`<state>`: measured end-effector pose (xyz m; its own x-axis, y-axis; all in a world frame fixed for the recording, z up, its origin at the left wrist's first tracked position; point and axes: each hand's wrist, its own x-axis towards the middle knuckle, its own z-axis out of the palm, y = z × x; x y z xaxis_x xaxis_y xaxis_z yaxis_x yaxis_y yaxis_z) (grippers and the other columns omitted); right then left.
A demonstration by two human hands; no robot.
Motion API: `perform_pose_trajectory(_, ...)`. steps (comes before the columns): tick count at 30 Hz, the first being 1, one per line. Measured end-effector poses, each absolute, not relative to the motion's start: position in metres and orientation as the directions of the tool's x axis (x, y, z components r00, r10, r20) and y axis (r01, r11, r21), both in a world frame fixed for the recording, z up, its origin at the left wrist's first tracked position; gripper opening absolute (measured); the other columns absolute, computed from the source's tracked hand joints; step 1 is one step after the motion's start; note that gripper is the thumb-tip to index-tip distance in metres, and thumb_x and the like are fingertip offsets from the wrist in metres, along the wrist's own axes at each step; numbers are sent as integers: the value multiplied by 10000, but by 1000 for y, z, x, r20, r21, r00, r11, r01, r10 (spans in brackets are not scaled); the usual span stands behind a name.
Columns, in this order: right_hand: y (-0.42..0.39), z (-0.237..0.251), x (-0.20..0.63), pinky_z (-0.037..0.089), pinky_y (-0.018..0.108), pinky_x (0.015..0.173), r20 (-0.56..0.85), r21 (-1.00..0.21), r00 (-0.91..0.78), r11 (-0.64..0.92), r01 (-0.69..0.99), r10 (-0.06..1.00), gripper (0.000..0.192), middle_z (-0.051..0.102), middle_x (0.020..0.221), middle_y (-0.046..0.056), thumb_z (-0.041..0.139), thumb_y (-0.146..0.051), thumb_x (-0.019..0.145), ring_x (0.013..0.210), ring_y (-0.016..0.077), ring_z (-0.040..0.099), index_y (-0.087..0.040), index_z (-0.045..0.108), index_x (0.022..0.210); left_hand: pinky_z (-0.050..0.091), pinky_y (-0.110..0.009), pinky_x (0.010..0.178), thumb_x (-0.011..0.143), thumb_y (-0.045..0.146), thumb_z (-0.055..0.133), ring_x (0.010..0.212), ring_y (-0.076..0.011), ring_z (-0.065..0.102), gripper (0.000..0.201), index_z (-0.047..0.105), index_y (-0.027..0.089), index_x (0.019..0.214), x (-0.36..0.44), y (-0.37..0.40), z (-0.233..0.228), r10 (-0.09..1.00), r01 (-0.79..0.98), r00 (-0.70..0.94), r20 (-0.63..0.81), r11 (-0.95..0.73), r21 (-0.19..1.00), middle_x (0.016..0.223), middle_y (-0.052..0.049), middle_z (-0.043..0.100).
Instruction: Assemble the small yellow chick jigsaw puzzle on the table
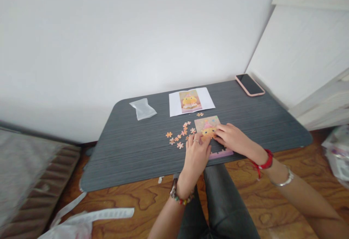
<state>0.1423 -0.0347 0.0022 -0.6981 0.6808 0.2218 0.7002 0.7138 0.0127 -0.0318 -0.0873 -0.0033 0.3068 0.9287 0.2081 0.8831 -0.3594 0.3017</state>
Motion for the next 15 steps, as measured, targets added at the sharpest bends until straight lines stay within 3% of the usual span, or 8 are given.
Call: perform_pose_trajectory(15,-48,-1,140,352,300,691,233,44,-701,713,700,674,190,640,891,87,470,-80,854,820,178,582,-133,648,897,420,-427,896,843,221,517,1033,-244,433,261,582,265,1091,-27,-86,-2,936,896,280,211,-334,293,1128,-73,488)
